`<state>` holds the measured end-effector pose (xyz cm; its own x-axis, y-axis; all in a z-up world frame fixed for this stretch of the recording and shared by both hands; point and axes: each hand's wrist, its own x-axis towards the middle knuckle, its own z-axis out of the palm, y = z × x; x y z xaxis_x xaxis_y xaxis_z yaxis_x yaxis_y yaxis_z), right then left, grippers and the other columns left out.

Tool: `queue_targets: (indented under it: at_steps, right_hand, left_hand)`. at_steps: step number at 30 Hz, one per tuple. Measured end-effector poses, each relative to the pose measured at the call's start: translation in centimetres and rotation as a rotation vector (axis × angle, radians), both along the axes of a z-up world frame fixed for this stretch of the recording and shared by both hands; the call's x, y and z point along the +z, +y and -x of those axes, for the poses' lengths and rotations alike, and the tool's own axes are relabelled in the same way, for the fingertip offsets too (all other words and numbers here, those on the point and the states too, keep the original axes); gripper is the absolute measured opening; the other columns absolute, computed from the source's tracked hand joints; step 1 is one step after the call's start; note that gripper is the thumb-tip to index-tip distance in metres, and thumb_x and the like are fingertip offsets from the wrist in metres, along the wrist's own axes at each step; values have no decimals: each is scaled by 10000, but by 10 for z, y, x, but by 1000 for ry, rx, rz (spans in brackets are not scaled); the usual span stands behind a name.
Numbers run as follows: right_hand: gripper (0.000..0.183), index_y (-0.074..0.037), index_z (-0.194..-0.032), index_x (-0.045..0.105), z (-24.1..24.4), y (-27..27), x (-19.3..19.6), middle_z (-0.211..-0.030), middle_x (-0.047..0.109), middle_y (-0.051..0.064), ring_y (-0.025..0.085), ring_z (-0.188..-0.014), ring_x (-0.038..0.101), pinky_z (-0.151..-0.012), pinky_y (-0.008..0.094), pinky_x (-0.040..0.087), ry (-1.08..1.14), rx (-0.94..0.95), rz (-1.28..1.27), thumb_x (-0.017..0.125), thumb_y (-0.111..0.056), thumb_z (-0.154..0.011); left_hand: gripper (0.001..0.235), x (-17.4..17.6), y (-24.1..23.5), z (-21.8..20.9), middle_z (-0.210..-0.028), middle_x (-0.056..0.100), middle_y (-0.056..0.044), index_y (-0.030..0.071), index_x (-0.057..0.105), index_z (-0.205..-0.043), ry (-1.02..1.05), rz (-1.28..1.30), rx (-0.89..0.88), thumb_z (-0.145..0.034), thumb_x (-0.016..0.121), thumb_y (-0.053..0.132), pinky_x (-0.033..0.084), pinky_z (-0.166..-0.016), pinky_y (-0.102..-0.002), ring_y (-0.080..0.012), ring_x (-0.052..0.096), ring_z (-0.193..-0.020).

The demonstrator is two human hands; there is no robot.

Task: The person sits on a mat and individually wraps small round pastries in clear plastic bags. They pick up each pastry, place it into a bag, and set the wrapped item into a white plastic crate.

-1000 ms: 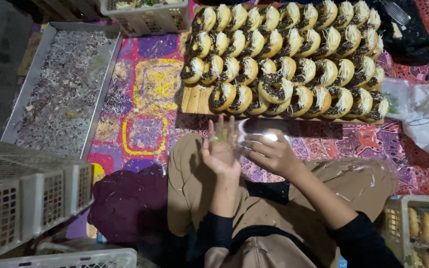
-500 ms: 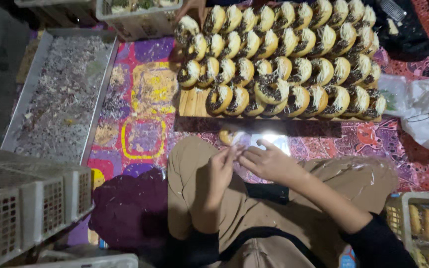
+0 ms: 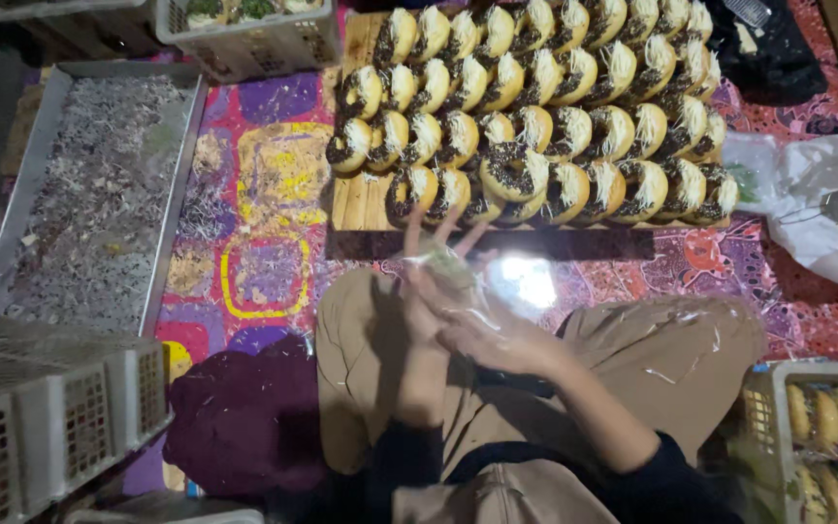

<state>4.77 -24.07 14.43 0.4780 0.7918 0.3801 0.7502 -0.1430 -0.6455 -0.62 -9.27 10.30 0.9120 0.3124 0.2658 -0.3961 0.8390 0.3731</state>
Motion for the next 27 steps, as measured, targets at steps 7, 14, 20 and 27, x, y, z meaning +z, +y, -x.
queue_targets:
  at_steps: [7,14,20,27]
  right_hand:
    - [1084,-102,-1530,503,-111,-2,-50,-1498,584,141,313,-1441,455,-1236,543,156,-165,-554,50,813,-717,-693]
    - [1092,-156,-1568,502,-135,-3,-76,-1310,680,116,273,-1288,557,-1236,564,133,-223,-642,-7,895,-618,-660]
    - [521,-262,-1344,690,-101,13,-67,-1291,729,-64,174,-1306,577,-1214,441,227,-448,-705,17,869,-380,-869]
    - [365,-108,-1208,727,-112,40,-67,-1197,626,90,200,-1038,655,-870,349,578,-26,-654,-280,822,-83,-857]
  left_hand:
    - [422,-82,97,-6,-1318,585,-254,93,648,-1295,290,602,336,-981,773,346,560,-1000,-541,-381,577,-1219]
    - [473,-82,97,-16,-1244,585,-291,53,636,-1185,54,821,85,-835,789,332,531,-975,-598,-446,571,-1178]
    - [589,-84,75,-40,-1324,516,-274,13,494,-1289,273,1070,260,-872,745,346,468,-1050,-611,-441,527,-1236]
    - [657,-84,55,-32,-1337,514,-285,10,448,-1388,362,1096,224,-918,718,382,486,-1023,-534,-423,523,-1231]
